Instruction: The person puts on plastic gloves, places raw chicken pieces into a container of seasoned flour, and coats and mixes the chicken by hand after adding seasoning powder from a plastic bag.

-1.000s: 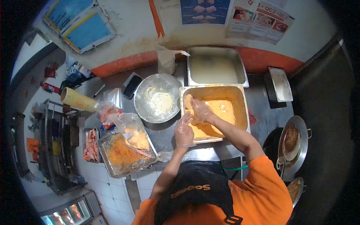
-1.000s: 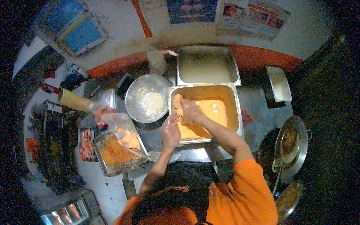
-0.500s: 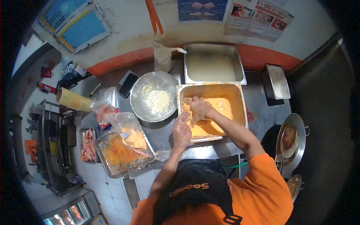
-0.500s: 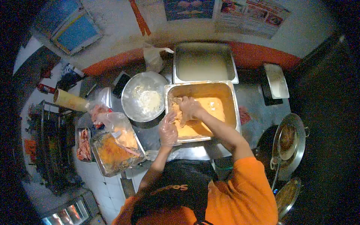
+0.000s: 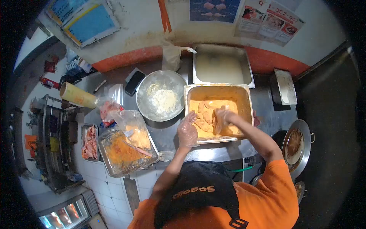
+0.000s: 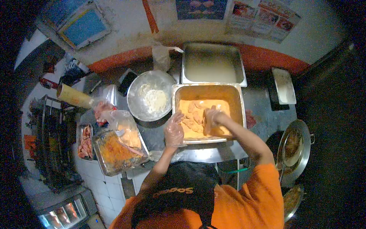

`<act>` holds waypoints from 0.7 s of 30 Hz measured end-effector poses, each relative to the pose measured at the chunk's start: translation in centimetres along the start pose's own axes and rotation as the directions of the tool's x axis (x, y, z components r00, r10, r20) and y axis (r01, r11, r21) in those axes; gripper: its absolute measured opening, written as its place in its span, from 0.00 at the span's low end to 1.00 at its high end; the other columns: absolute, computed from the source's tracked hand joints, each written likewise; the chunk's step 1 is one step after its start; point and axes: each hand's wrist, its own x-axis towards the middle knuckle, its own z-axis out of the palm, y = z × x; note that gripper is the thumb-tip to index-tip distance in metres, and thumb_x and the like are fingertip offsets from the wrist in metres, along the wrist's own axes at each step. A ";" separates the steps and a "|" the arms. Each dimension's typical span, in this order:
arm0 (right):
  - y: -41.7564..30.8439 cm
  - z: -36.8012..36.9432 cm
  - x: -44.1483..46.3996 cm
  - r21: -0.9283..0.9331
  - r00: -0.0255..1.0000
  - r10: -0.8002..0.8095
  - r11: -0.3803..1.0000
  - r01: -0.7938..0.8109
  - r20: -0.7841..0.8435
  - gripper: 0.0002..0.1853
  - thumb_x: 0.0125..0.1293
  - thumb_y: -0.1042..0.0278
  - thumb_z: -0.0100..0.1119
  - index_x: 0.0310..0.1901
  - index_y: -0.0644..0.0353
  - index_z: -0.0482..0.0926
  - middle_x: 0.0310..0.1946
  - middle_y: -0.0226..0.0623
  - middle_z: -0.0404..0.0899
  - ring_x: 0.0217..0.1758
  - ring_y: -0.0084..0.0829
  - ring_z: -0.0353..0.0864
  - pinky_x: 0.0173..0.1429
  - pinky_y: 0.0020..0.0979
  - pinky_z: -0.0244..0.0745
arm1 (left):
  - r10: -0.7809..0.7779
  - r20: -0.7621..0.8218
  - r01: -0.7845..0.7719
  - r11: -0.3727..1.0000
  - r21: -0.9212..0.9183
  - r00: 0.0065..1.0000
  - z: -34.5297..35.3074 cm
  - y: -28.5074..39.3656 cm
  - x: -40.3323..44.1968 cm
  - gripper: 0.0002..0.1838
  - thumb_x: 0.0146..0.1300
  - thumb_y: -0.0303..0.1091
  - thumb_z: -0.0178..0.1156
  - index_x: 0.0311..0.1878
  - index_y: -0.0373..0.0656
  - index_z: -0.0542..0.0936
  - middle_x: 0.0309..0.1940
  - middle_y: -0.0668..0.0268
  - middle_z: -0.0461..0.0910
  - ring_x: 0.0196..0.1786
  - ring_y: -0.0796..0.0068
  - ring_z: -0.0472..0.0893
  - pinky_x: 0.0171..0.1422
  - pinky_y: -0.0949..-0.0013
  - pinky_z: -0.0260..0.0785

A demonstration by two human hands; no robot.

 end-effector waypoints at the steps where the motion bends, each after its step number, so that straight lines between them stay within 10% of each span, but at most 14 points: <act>1: -1.0 2.5 0.4 -0.039 0.999 0.039 0.998 -0.040 -0.027 0.32 0.53 0.51 0.70 0.56 0.61 0.79 0.43 0.57 0.85 0.48 0.52 0.87 0.53 0.47 0.81 | 0.005 0.004 -0.005 1.000 0.008 1.000 0.1 -0.2 0.0 0.31 0.56 0.10 0.47 0.65 0.33 0.76 0.57 0.53 0.82 0.61 0.60 0.83 0.66 0.60 0.77; 8: -6.0 -3.4 -1.8 0.478 0.993 0.052 0.878 0.003 -0.102 0.45 0.44 0.44 0.78 0.59 0.65 0.73 0.45 0.61 0.83 0.52 0.60 0.84 0.58 0.49 0.80 | -0.012 -0.002 0.013 0.996 0.093 1.000 -0.3 0.6 0.4 0.29 0.56 0.11 0.47 0.63 0.34 0.77 0.56 0.53 0.83 0.59 0.62 0.85 0.65 0.61 0.78; 12: -4.9 -2.8 1.3 -0.091 0.881 -0.138 0.990 0.108 -0.453 0.45 0.49 0.45 0.76 0.63 0.66 0.72 0.47 0.54 0.83 0.58 0.52 0.82 0.60 0.49 0.79 | -0.034 -0.020 0.036 0.997 0.071 0.999 -0.2 1.0 0.4 0.28 0.57 0.11 0.48 0.63 0.34 0.77 0.55 0.54 0.84 0.59 0.62 0.85 0.64 0.61 0.79; 17: -7.8 -1.9 0.7 -0.133 0.958 -0.201 0.975 0.177 -0.203 0.48 0.50 0.35 0.74 0.65 0.63 0.72 0.47 0.55 0.82 0.58 0.52 0.81 0.63 0.49 0.78 | -0.028 -0.020 0.029 0.996 0.082 0.999 -0.3 -0.3 0.1 0.29 0.57 0.11 0.48 0.63 0.34 0.77 0.55 0.54 0.84 0.61 0.62 0.84 0.64 0.62 0.78; 21: -6.3 3.3 1.8 0.031 0.940 -0.182 0.979 0.199 -0.288 0.29 0.67 0.43 0.58 0.54 0.65 0.78 0.49 0.56 0.84 0.49 0.55 0.86 0.56 0.48 0.80 | -0.020 -0.017 0.021 0.998 0.059 1.000 -0.1 -0.9 0.0 0.29 0.57 0.11 0.48 0.64 0.33 0.76 0.55 0.53 0.84 0.61 0.61 0.83 0.65 0.61 0.77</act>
